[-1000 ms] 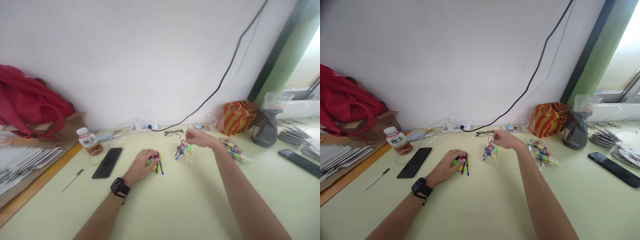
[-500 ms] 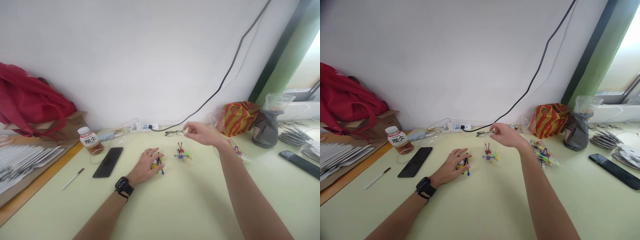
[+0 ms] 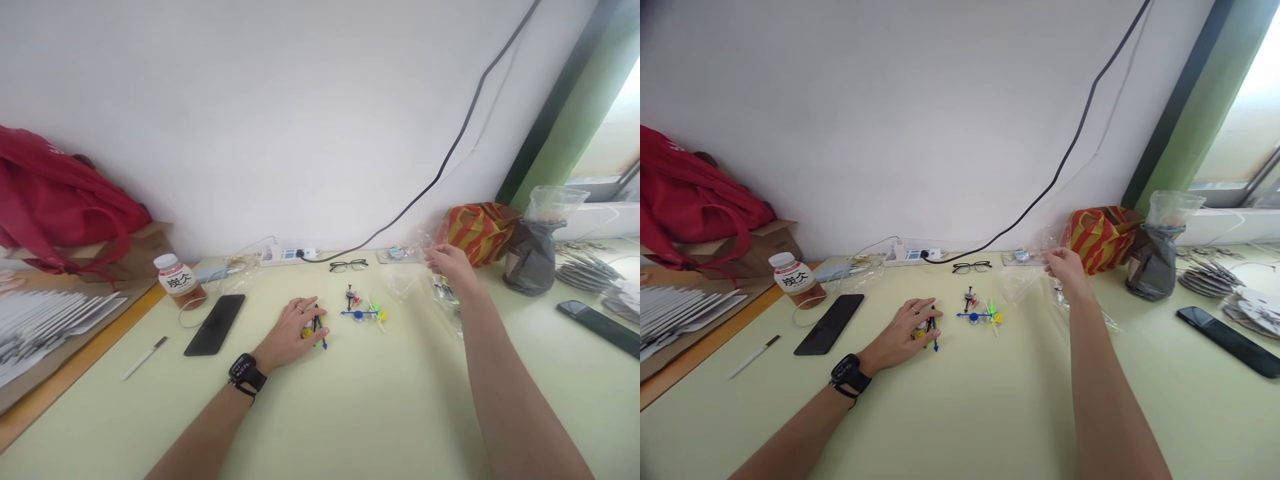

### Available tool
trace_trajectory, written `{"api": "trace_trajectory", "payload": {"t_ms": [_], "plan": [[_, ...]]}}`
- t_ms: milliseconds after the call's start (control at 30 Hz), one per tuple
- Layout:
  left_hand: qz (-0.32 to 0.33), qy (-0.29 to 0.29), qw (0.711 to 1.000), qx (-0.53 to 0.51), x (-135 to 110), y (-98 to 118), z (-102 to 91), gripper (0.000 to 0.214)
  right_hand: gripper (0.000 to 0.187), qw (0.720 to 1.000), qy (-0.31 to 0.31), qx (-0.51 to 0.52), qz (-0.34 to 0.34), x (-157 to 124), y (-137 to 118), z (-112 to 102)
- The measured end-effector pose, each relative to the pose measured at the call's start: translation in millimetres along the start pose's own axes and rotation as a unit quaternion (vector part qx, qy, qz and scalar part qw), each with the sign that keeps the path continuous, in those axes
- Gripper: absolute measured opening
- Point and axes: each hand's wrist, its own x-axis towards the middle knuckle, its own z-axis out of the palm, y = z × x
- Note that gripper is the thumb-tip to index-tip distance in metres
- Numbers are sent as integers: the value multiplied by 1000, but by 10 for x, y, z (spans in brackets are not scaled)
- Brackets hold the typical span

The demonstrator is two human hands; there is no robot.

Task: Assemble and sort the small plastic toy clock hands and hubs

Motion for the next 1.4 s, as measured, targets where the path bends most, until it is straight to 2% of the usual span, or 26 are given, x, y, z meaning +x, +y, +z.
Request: {"api": "trace_trajectory", "payload": {"t_ms": [67,200,300,367,467,533,633,667,733,800,900,967,1067,1133,1200,1267,1400], "plan": [[2,1,1000,-2,1,-6,-3,41,24,999,49,-12,20,39,167,21],[2,0,1000,-6,12,-5,-8,43,46,986,146,-64,44,93,351,59],[1,5,1000,-11,7,0,4,43,53,976,173,-127,32,140,410,79],[-5,7,1000,-15,-2,8,4,43,49,973,154,-171,14,156,436,109],[-8,18,999,-37,22,39,-65,42,42,970,88,-225,-15,137,474,194],[-2,57,996,-62,98,72,-173,39,44,959,39,-280,-29,106,502,261],[-5,158,984,-77,323,135,-372,33,52,933,0,-357,-32,57,550,336],[-10,160,984,-76,418,161,-423,32,53,929,-2,-369,-31,43,567,348],[-9,107,991,-81,609,216,-461,33,50,929,2,-369,-30,24,600,348],[-6,50,995,-82,775,272,-398,36,42,928,7,-370,-30,20,623,320],[5,21,999,-42,940,343,-162,38,31,929,20,-369,-33,51,628,262],[12,-5,1000,-21,999,368,13,42,31,929,34,-366,-39,86,611,236],[22,-30,999,-16,1046,359,197,43,44,929,54,-362,-56,121,557,239],[28,-35,999,-28,1067,329,258,37,59,930,69,-352,-79,118,497,260],[27,-35,998,-41,1081,296,294,30,66,936,70,-326,-111,102,408,285],[18,-28,998,-52,1089,274,325,24,58,944,37,-294,-147,75,291,319],[-3,-12,997,-80,1087,270,388,11,34,936,-113,-257,-214,-49,24,488]]}}
